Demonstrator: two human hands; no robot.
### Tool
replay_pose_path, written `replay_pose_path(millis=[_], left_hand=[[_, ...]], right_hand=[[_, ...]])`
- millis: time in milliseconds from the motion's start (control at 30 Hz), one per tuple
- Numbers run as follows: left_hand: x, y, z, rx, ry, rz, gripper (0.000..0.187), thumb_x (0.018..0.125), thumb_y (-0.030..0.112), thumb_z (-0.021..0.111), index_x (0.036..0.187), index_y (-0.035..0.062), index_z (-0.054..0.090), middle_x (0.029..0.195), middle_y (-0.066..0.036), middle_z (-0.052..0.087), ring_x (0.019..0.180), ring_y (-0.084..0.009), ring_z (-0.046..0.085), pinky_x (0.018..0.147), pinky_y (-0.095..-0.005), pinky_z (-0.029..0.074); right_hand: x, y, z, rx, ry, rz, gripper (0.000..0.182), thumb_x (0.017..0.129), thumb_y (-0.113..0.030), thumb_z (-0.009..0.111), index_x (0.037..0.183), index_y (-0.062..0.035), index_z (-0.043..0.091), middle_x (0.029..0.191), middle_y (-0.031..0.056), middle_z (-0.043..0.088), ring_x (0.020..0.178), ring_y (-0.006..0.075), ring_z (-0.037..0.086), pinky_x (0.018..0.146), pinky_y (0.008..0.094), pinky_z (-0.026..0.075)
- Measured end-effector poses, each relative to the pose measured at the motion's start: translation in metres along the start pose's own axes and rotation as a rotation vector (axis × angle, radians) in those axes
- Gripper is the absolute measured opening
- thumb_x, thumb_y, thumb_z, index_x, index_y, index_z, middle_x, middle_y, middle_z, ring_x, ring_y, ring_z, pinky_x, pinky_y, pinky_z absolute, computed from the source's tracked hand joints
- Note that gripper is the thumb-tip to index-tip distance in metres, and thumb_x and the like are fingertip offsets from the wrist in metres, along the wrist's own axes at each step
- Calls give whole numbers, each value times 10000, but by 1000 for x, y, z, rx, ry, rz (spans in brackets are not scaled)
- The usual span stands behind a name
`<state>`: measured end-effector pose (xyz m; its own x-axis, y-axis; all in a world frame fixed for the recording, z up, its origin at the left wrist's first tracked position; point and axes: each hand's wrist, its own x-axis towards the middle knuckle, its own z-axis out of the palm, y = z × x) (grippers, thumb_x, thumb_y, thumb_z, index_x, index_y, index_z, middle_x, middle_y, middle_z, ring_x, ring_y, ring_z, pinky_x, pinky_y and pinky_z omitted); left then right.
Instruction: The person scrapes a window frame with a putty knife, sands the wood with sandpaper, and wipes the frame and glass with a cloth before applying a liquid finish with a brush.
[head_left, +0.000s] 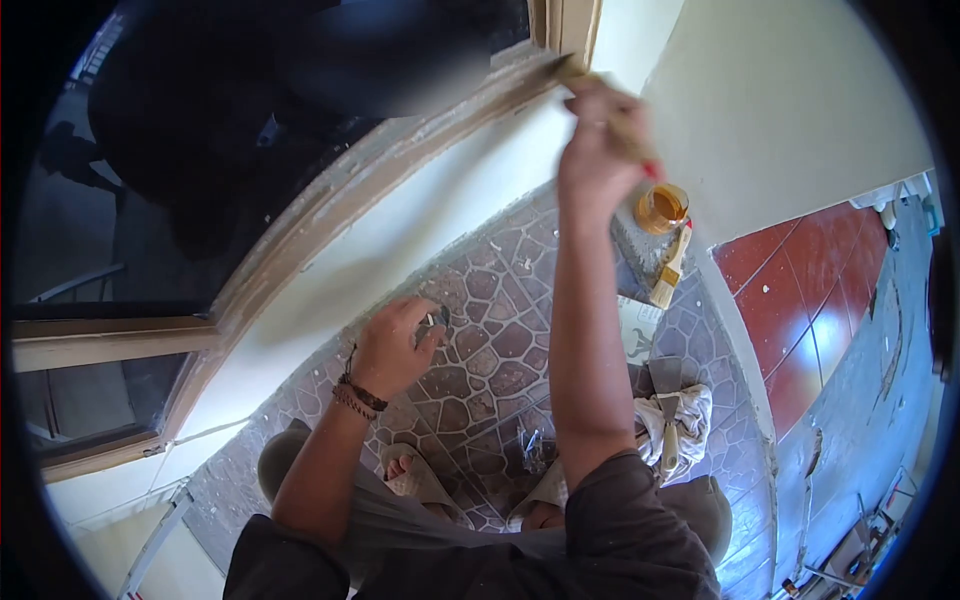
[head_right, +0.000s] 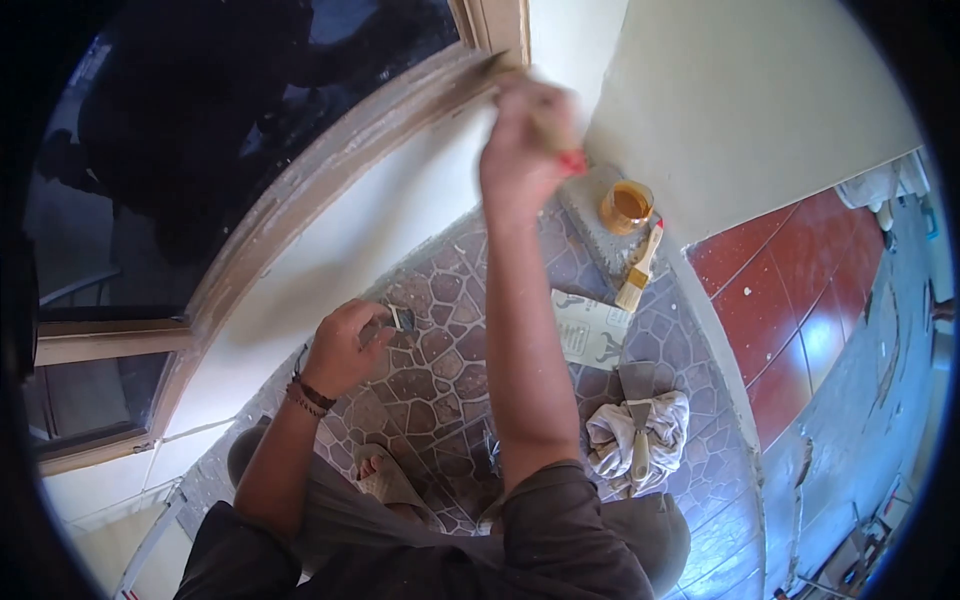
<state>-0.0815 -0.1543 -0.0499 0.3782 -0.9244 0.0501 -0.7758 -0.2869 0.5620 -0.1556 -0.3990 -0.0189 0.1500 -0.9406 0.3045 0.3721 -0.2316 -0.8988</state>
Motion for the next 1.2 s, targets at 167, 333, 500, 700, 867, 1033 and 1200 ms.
replay_pose_path(millis=[167, 333, 500, 700, 867, 1033, 1200], left_hand=[[13, 8, -23, 53, 277, 90, 186, 764, 29, 716, 719, 7, 537, 723, -155, 555, 677, -341, 561, 601, -402, 443], [-1, 19, -26, -167, 277, -73, 265, 728, -48, 632, 639, -4, 387, 613, -171, 425, 518, -298, 447, 485, -377, 351], [6, 14, -30, -204, 375, -149, 235, 722, -74, 611, 635, 16, 413, 596, -102, 441, 530, -212, 413, 494, -317, 359], [24, 37, -46, 68, 462, 221, 264, 707, 36, 646, 970, 40, 656, 1270, -188, 525, 1240, -395, 475, 1036, -504, 378], [66, 69, -105, 265, 583, 333, 303, 811, 162, 630, 1083, 29, 641, 1472, -264, 360, 1400, -460, 289, 1138, -581, 232], [95, 114, -189, 520, 794, 257, 577, 927, 371, 563, 1386, 28, 495, 1534, -355, 174, 1438, -509, 145, 1141, -643, 88], [109, 136, -248, 631, 886, 65, 712, 915, 425, 579, 1493, 76, 356, 1547, -346, 143, 1448, -504, 93, 1131, -660, 12]], right_hand=[[-17, -8, 8, -186, -365, -266, 32, 797, 18, 671, 816, -3, 685, 889, 102, 716, 794, 205, 685, 741, 312, 539], [28, -24, 1, -368, 168, -494, 98, 789, 43, 657, 823, -25, 718, 864, 121, 714, 781, 283, 687, 733, 336, 542], [38, -75, 6, -372, -289, -338, 178, 742, 34, 676, 882, -64, 726, 879, 126, 707, 826, 297, 668, 751, 363, 537], [76, -79, 7, -972, -792, -616, 158, 686, -5, 652, 823, -71, 695, 856, 99, 674, 789, 291, 629, 782, 383, 548], [144, -204, 47, -917, -748, -784, 167, 674, 18, 657, 824, -52, 681, 846, 107, 664, 835, 294, 643, 771, 389, 553], [170, -306, 83, -633, -318, -1386, 160, 703, -42, 657, 863, -49, 670, 966, 144, 635, 976, 334, 620, 795, 413, 543], [148, -258, 67, -1343, -934, -1292, 153, 779, -105, 632, 914, -92, 704, 1013, 142, 658, 1008, 335, 623, 838, 418, 542]])
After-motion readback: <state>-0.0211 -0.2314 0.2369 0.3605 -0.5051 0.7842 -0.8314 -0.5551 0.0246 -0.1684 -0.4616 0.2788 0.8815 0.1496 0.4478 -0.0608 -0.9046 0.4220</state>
